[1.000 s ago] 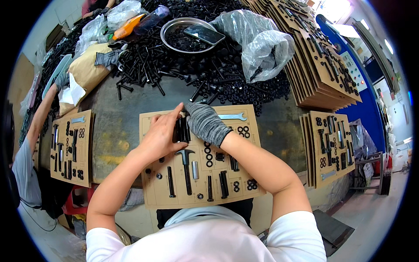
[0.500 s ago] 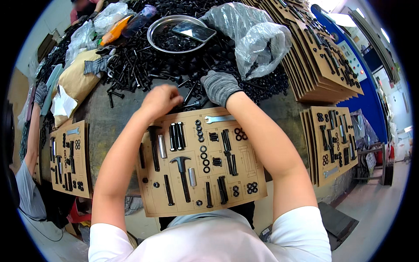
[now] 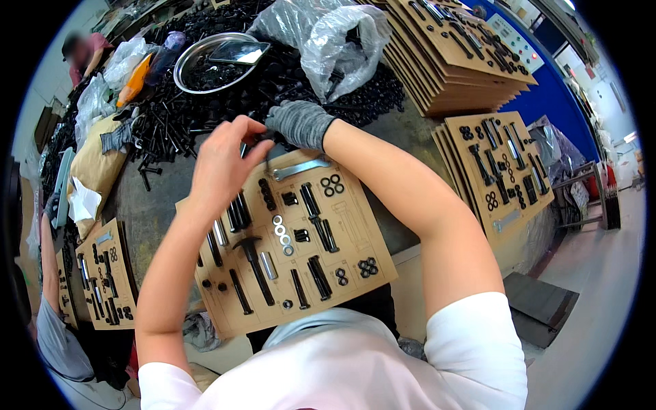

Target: The person sorts small metal hardware parts from a large pile on a table and places them into designated slots on a cardboard backing. The person repeatedly picks up bolts, nuts, washers, and other fasteners, arranging them neatly on the board before stacking the completed boards.

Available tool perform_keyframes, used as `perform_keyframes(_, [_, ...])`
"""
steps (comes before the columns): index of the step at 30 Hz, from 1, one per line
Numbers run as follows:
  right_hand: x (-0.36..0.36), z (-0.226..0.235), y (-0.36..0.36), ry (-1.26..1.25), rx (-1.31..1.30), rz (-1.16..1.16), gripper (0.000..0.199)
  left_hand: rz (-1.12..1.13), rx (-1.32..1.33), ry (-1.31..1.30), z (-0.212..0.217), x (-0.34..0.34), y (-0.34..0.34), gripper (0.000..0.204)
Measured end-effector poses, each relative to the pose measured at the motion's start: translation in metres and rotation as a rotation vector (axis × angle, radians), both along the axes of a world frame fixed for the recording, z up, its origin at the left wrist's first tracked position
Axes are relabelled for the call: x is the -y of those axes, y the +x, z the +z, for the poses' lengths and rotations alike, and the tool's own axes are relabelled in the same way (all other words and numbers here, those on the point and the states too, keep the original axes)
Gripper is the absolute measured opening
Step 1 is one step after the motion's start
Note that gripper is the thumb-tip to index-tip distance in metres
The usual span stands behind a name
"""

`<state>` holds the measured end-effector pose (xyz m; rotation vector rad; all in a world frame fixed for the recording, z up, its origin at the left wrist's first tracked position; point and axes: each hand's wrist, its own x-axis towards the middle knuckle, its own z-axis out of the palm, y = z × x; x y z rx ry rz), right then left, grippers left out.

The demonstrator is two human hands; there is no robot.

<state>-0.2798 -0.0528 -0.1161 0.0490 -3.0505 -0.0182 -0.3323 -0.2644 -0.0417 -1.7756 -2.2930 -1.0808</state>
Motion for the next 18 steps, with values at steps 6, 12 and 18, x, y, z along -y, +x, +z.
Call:
perform_keyframes(6, [0.009,0.013,-0.005,0.025,0.078,0.06,0.043,-0.155,0.016,0.007,-0.047,0.006,0.097,0.022])
perform_keyframes(12, [0.009,0.004,0.002,-0.029,0.039,0.039,0.038,-0.121,0.013,-0.064,-0.067,-0.005,0.112,0.023])
perform_keyframes(18, [0.012,0.041,0.054,-0.182,-0.334,-0.117,0.034,-0.104,0.016,-0.089,-0.067,-0.004,0.115,0.023])
